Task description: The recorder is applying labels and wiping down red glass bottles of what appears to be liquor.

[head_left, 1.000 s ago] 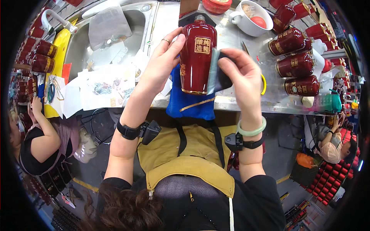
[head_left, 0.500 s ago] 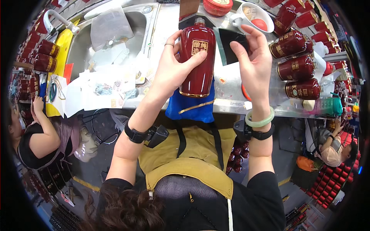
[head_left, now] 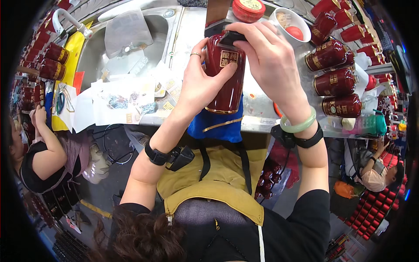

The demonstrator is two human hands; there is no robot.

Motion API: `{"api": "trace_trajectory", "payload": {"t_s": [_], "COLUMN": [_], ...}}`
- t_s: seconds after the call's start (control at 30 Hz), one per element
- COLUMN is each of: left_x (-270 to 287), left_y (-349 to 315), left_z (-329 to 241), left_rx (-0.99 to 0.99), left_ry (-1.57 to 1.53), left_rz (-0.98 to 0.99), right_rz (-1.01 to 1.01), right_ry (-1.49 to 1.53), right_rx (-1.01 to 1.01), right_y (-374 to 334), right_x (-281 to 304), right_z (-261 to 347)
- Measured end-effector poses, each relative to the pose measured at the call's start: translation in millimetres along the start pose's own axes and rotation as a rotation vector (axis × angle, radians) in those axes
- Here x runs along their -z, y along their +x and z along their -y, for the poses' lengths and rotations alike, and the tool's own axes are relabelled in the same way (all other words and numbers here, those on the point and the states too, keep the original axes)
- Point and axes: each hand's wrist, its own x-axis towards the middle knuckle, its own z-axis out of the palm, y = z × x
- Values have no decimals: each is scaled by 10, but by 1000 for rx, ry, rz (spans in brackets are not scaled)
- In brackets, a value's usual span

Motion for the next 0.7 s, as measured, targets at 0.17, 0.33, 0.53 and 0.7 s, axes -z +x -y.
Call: {"api": "trace_trajectory", "payload": {"t_s": [0.17, 0.33, 0.53, 0.7], "left_x": [35, 388, 116, 79], "left_y": [-8, -591, -715, -693], "left_z": [-38, -8, 146, 21], "left_rx": [-3, -70, -78, -41], "left_ry": [-20, 312, 189, 235], "left_rz": [22, 5, 35, 59], "right_rz": [-32, 185, 31, 85], "right_ry": [-136, 63, -134, 93], "right_rx": [299, 357, 286, 201], "right_y": [4, -280, -330, -531], "right_x": [35, -15, 100, 144], "right_z": [-14, 273, -2, 103]}}
